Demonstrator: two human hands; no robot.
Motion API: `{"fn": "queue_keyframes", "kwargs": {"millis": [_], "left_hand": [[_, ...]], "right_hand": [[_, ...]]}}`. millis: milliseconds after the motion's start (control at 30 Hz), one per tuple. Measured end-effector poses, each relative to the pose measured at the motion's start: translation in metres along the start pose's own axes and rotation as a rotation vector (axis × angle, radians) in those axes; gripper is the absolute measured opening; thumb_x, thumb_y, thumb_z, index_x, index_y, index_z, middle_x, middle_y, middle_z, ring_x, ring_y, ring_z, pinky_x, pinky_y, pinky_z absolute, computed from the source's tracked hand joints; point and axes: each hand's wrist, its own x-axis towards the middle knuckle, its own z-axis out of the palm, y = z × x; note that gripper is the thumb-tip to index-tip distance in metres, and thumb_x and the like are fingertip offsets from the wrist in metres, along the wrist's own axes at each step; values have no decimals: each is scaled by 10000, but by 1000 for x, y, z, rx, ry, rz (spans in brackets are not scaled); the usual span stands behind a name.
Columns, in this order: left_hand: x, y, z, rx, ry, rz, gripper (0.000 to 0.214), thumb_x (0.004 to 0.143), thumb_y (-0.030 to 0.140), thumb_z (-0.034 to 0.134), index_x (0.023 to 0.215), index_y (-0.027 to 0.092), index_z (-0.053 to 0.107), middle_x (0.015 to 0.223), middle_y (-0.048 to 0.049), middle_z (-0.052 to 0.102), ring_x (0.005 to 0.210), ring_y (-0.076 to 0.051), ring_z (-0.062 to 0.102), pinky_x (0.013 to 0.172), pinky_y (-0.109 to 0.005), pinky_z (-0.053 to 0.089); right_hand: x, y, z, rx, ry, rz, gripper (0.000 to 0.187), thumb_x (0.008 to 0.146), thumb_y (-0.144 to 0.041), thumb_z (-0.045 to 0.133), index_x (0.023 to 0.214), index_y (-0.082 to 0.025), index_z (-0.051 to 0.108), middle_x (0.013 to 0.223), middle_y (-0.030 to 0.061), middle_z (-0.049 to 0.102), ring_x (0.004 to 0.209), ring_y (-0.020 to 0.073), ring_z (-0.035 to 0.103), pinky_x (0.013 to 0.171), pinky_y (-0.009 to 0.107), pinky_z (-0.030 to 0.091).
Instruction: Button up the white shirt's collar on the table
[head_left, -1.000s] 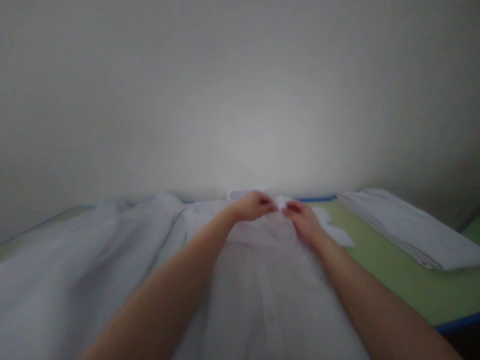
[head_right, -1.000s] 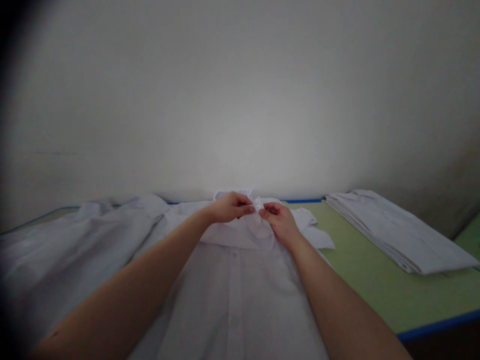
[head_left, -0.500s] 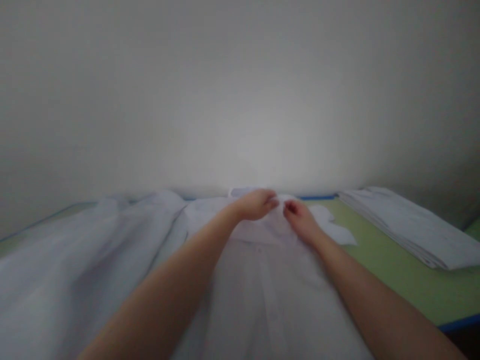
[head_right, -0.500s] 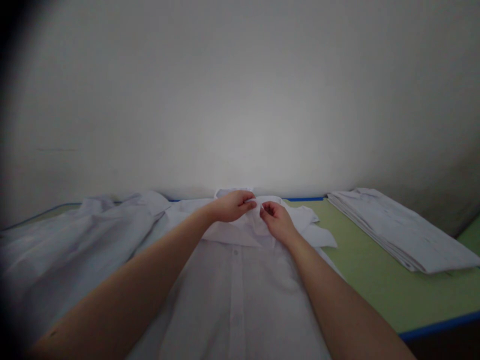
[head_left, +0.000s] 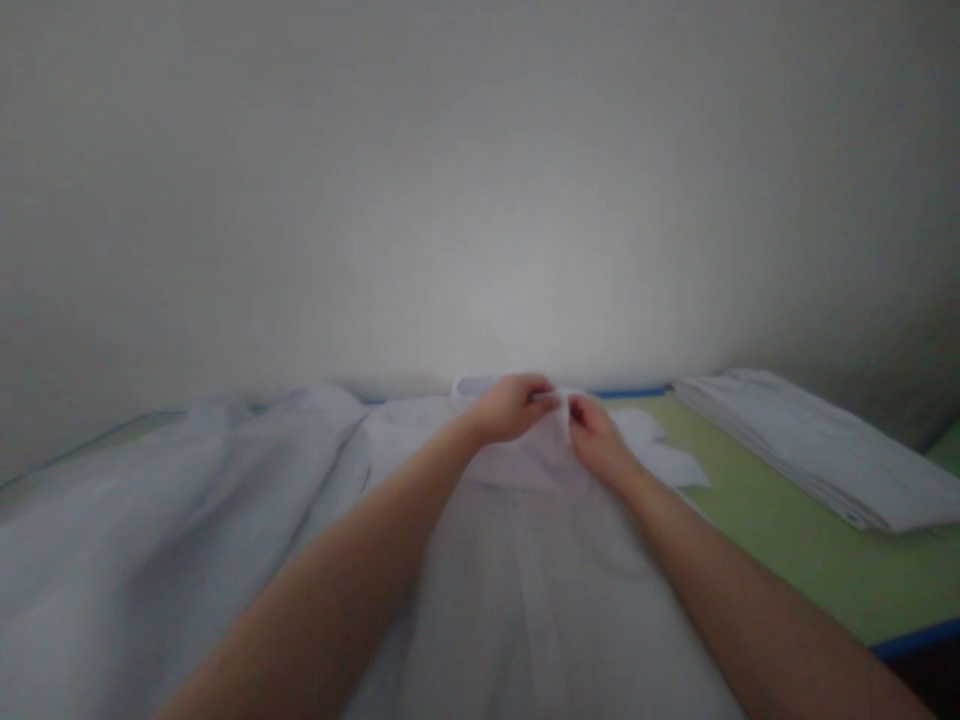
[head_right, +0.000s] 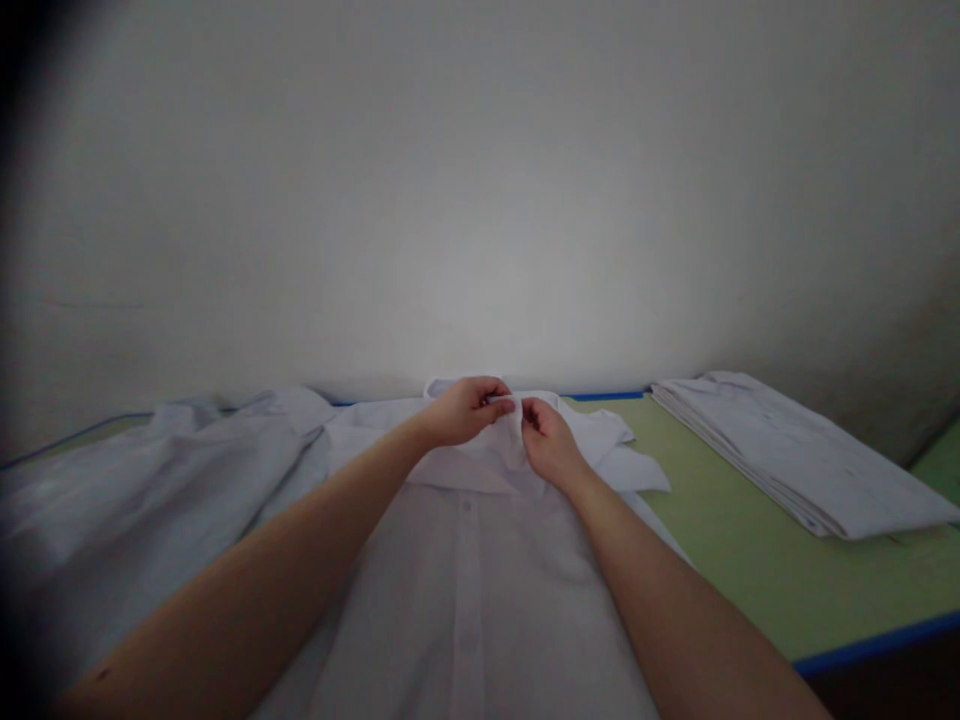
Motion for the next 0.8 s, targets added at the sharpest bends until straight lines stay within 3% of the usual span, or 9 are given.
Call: {"fn": "queue_keyframes", "kwargs": {"millis": [267,433,667,800], "left_hand": [[2,-6,0,-24,48,15,279,821,402,480,772,162,613,660,7,550,607,-100,469,558,-215,359],[3,-7,4,-43,237,57,202,778,346,567,841,156,599,807,-15,545,614,-79,470,609,-218,407],[2,1,15,-16,379,106,179,730,232,627,888,158,585,842,-25,530,649,-86,488,644,-222,435],[1,4,23,11,324,70,92,782,240,564,766,158,600,767,-29,582,687,-110,529,655,-227,442]], "right_hand": [[-1,-2,0,-22,-13,-59,244,813,-246,451,1001,-170,588,918,41,622,826,139,553,778,279,443],[0,-4,-3,-47,19,-27,230,810,-290,464,930,-158,609,810,36,621,772,144,555,730,275,448],[-2,-5,-4,-150,98,33,195,772,-317,494,806,-147,582,702,19,590,648,128,516,626,243,419],[-3,-7,-3,-210,157,44,207,766,-333,493,793,-150,587,687,19,586,626,130,503,599,242,402]]}}
